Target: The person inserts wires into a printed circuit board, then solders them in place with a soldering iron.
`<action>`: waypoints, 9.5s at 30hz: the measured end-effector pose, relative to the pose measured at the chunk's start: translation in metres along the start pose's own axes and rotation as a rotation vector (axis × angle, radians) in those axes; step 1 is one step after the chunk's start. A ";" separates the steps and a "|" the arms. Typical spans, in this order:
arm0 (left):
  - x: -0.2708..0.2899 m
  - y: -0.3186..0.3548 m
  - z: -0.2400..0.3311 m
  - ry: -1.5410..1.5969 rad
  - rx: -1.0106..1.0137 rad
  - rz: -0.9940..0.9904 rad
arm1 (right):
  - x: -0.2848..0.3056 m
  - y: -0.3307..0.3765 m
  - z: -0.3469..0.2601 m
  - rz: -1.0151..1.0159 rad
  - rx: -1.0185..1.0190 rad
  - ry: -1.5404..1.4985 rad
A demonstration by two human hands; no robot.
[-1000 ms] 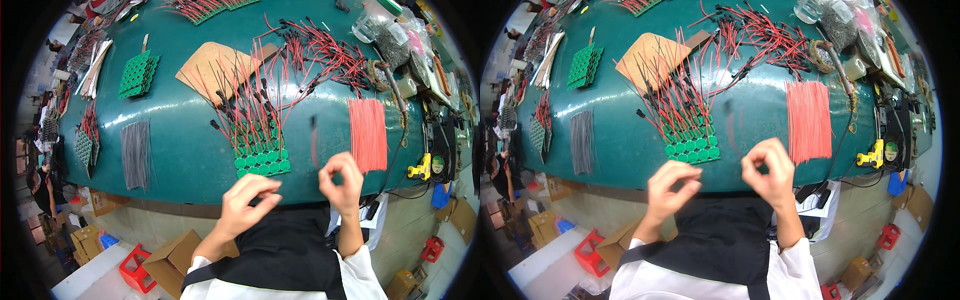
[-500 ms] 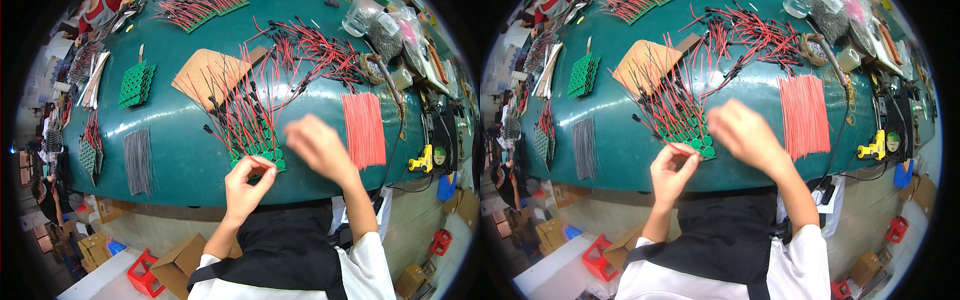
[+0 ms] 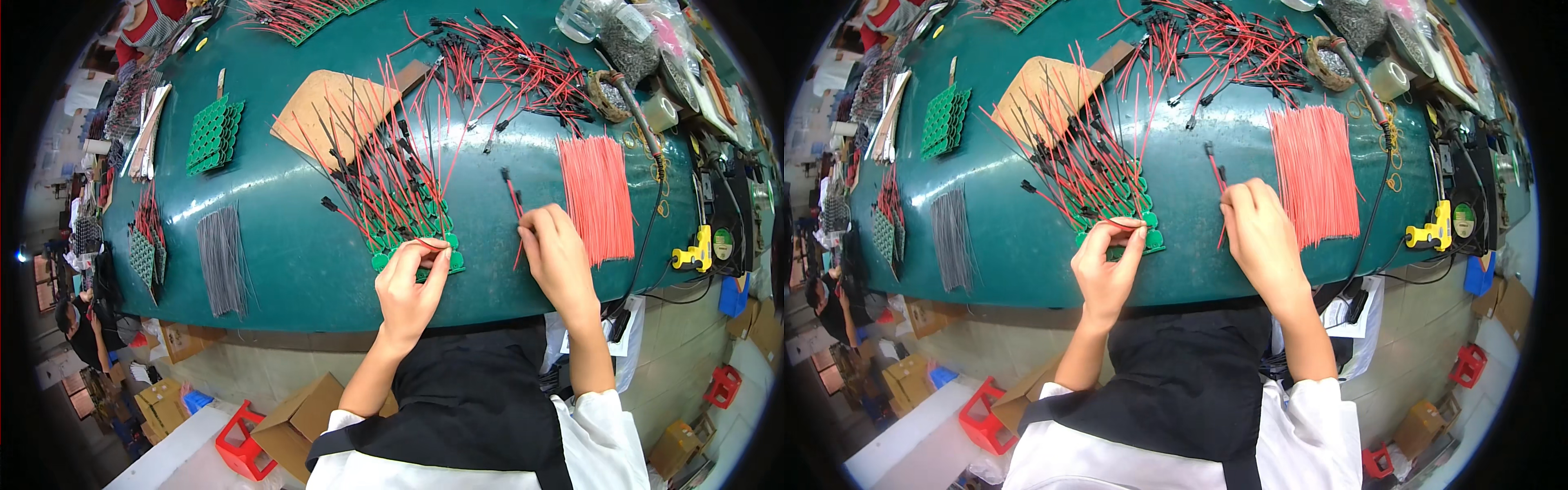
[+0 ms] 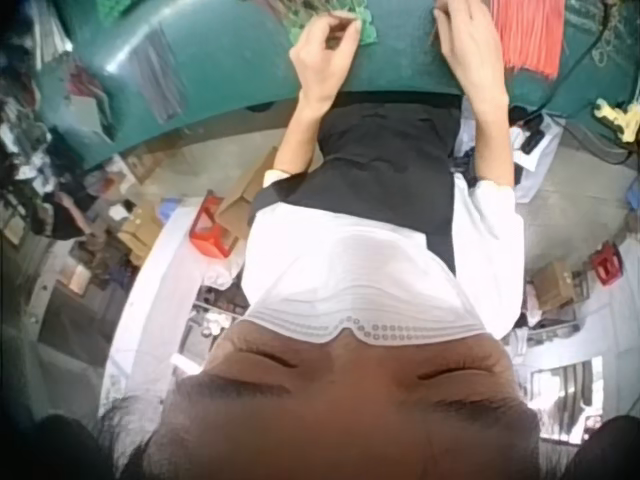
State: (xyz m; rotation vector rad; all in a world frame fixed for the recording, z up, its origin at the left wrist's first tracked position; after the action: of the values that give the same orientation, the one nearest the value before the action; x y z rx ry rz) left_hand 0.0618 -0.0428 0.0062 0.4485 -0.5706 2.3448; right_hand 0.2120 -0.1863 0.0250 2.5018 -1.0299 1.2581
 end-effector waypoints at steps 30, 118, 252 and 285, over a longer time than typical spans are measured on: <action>-0.010 -0.004 0.006 -0.221 -0.143 0.044 | -0.010 0.029 -0.003 0.135 -0.436 -1.629; 0.035 0.002 -0.019 -0.001 0.197 -0.052 | -0.039 -0.098 0.018 0.099 -0.047 0.373; 0.056 0.001 -0.021 -0.237 -0.070 0.005 | -0.023 0.004 0.001 0.074 -0.240 -0.172; 0.066 0.030 -0.018 0.730 0.435 0.008 | -0.053 0.019 -0.095 -0.222 0.050 -0.780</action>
State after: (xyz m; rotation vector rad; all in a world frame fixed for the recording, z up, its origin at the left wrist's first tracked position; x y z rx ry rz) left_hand -0.0085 -0.0186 0.0134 -0.2380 0.2834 2.4099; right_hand 0.1164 -0.1332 0.0419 3.1018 -0.7885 0.2218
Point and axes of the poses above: each hand's wrist, its own y-axis away from the middle knuckle, its own x-axis out of the back of the hand, z = x × y, the point moved 3 cm from there along -y, towards the middle knuckle, and after that the axes turned 7 degrees about -y, right-handed, at the moved point
